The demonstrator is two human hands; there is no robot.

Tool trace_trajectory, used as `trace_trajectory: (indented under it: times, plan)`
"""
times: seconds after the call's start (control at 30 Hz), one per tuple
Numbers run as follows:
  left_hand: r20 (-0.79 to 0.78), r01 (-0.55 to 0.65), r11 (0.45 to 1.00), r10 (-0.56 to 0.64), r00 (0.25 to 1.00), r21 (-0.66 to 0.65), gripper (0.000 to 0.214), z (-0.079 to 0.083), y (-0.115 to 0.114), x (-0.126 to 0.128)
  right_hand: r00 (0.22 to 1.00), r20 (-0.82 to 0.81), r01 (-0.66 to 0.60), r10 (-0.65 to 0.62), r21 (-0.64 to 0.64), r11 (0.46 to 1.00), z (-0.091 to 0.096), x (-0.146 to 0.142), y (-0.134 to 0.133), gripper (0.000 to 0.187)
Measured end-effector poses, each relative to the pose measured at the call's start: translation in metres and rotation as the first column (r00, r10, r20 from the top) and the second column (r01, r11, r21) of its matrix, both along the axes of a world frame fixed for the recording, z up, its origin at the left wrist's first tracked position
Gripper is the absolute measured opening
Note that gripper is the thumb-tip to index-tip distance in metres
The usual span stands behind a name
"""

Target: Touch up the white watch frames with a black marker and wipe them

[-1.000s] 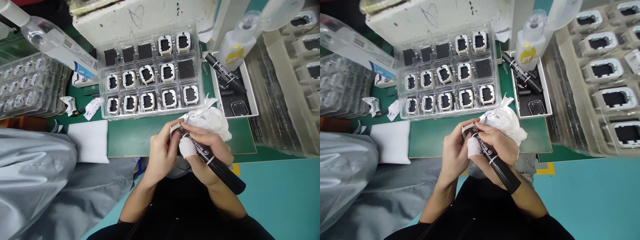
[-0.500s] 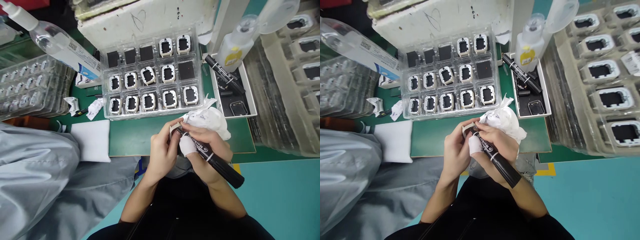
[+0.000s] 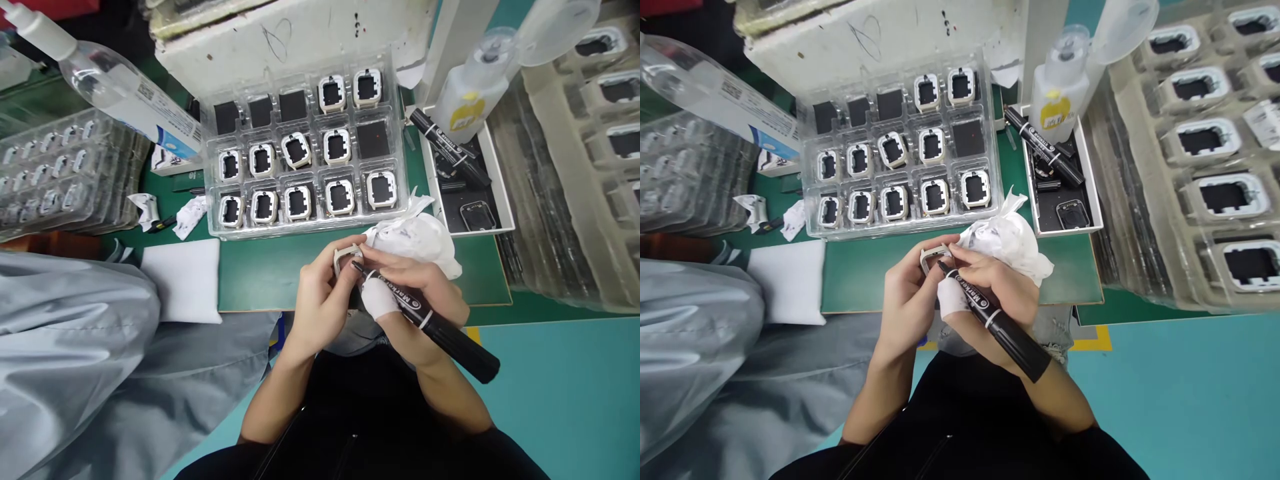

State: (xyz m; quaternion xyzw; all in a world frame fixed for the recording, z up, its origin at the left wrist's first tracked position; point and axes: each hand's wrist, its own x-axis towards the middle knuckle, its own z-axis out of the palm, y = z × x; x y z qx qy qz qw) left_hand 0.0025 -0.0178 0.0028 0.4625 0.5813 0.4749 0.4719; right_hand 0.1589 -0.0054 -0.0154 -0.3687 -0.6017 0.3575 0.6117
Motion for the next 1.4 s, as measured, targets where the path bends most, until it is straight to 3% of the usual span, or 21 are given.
trace_trajectory:
  times: [0.17, 0.3, 0.67, 1.4]
  plan:
    - [0.177, 0.013, 0.998, -0.001, 0.984, -0.064, 0.036, 0.0032, 0.0038, -0.0032, 1.000, -0.010, -0.010, 0.010, -0.016, 1.000, 0.0015, 0.0008, -0.0007, 0.029]
    - [0.220, 0.021, 0.997, -0.005, 0.976, -0.074, 0.036, 0.0038, 0.0053, -0.0044, 1.000, -0.004, -0.012, 0.012, -0.011, 1.000, 0.0023, 0.0011, -0.0002, 0.030]
    - [-0.080, 0.015, 0.998, -0.010, 0.997, 0.057, 0.034, -0.0014, -0.0004, -0.0006, 0.999, 0.027, 0.021, -0.021, 0.012, 1.000, 0.0023, -0.0010, 0.0005, 0.025]
    - [-0.220, 0.015, 0.995, 0.007, 0.975, 0.099, 0.033, 0.0035, -0.0020, 0.0038, 0.996, 0.050, 0.071, -0.072, 0.014, 0.997, 0.0009, -0.0020, 0.0011, 0.029]
